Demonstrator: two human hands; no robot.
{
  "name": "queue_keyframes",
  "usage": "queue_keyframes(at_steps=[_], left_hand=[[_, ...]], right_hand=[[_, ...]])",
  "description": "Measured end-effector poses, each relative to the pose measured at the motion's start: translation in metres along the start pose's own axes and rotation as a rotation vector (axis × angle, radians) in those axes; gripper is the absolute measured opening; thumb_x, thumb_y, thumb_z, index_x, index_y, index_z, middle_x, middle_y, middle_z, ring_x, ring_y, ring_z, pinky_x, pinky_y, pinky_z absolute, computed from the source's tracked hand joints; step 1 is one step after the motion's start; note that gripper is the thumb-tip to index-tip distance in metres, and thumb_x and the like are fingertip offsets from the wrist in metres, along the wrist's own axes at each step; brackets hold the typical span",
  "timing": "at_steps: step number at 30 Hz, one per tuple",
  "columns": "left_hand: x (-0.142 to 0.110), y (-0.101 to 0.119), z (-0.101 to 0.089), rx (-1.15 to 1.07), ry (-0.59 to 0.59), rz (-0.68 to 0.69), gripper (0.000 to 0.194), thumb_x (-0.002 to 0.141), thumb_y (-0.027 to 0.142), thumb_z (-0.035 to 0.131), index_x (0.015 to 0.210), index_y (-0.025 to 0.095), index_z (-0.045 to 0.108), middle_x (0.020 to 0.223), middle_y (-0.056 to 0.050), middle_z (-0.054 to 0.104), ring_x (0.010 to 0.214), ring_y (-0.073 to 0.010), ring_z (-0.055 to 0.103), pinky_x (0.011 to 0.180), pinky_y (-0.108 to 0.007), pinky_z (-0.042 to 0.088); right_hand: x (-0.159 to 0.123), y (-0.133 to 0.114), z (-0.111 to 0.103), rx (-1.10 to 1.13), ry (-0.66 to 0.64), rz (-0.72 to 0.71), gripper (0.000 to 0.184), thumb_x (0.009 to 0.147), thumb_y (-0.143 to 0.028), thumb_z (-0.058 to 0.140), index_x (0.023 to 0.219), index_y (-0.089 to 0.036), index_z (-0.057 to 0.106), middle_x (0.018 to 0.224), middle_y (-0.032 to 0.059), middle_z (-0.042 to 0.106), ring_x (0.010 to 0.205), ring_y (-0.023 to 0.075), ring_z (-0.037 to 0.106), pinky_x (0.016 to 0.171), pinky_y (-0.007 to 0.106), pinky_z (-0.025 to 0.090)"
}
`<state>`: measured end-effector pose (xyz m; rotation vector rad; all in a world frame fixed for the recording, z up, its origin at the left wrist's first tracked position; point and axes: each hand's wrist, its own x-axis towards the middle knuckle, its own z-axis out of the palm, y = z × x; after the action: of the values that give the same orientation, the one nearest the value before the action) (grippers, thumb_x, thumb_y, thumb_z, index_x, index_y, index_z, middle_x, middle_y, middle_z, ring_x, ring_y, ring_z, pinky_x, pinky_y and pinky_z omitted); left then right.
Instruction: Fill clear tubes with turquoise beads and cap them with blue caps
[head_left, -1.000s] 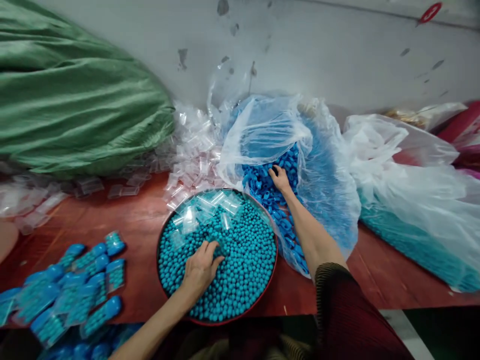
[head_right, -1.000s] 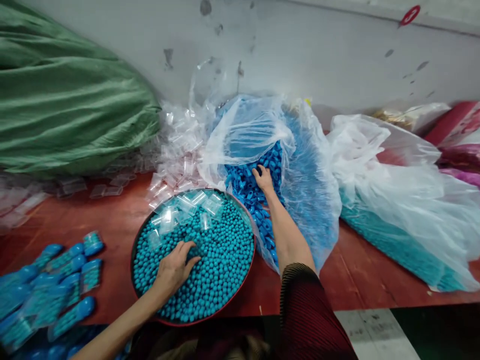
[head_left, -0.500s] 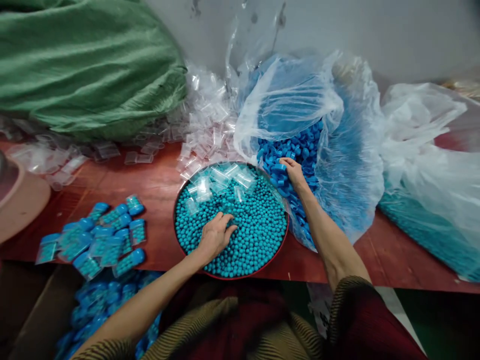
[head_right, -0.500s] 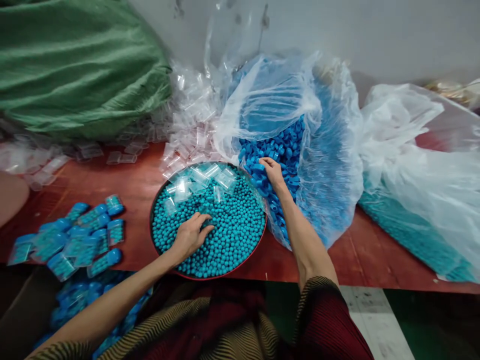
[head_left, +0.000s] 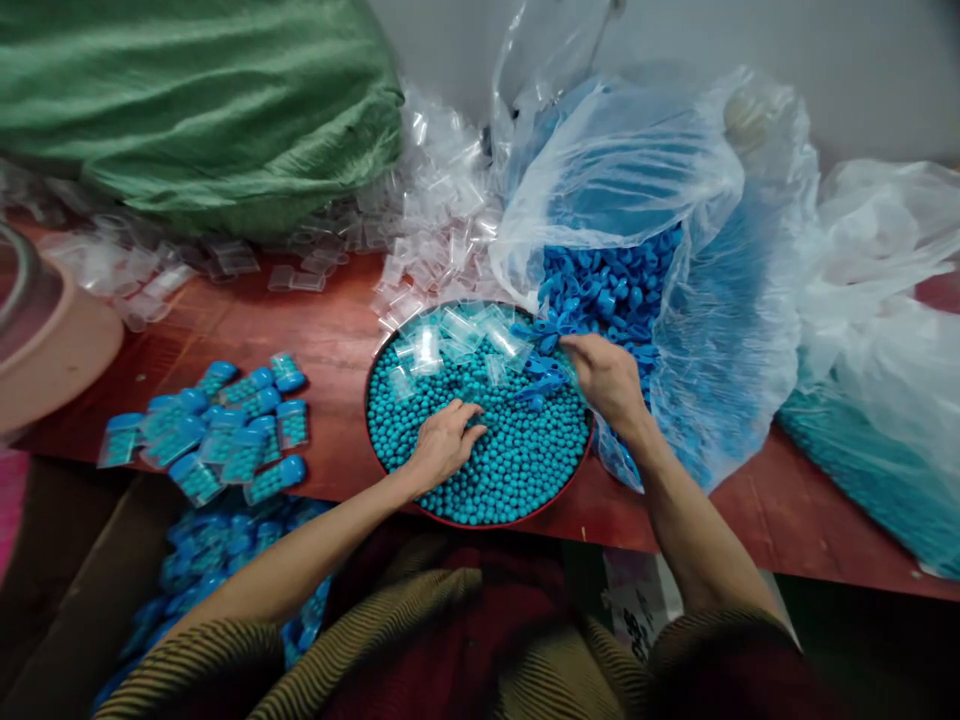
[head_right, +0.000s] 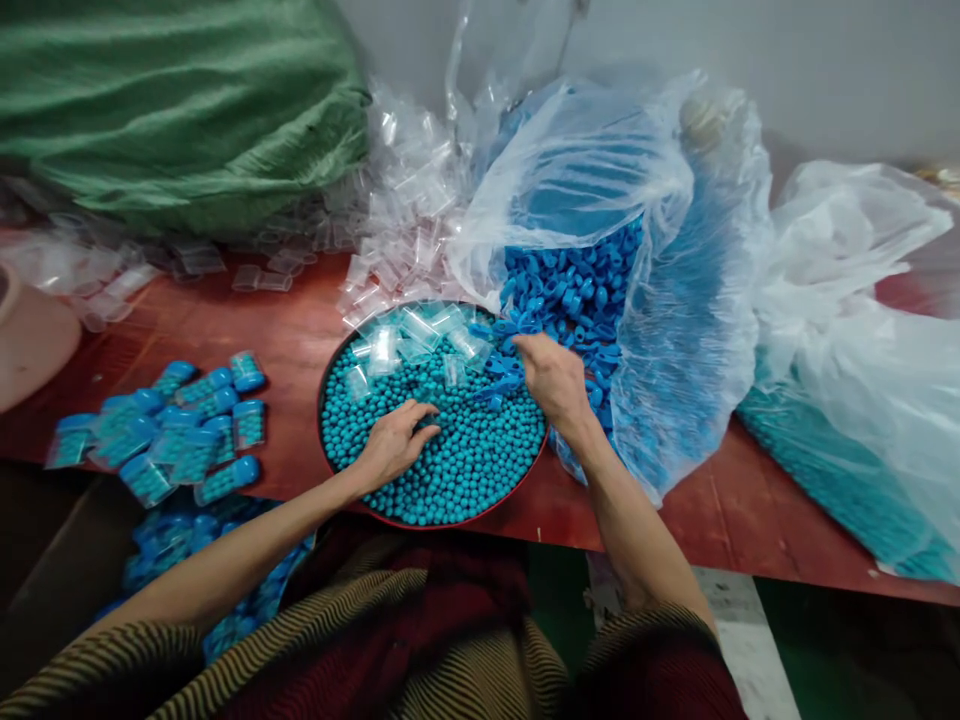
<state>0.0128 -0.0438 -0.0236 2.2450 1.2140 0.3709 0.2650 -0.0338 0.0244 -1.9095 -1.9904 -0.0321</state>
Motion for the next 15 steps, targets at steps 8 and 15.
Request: queue_keyframes(at_steps=[8, 15], left_hand=[[0.0, 0.001, -0.001, -0.028, -0.005, -0.017, 0.024, 0.088, 0.03, 0.051, 0.107, 0.019, 0.061, 0.088, -0.004, 0.058, 0.081, -0.0181, 0.058, 0.076, -0.03, 0.046], [0.004, 0.006, -0.002, -0.037, -0.035, -0.044, 0.025, 0.088, 0.032, 0.05, 0.108, 0.021, 0.061, 0.093, -0.004, 0.058, 0.087, -0.0179, 0.057, 0.079, -0.029, 0.046]], right_hand=[[-0.032, -0.019, 0.018, -0.404, -0.447, -0.189, 0.042, 0.092, -0.02, 0.033, 0.129, -0.028, 0.053, 0.104, 0.0101, 0.059, 0.084, 0.021, 0.056, 0.059, 0.028, 0.033], [-0.016, -0.016, 0.026, -0.364, -0.366, -0.096, 0.036, 0.092, -0.031, 0.039, 0.123, -0.026, 0.057, 0.1, 0.0084, 0.061, 0.084, 0.0202, 0.056, 0.058, 0.027, 0.033]])
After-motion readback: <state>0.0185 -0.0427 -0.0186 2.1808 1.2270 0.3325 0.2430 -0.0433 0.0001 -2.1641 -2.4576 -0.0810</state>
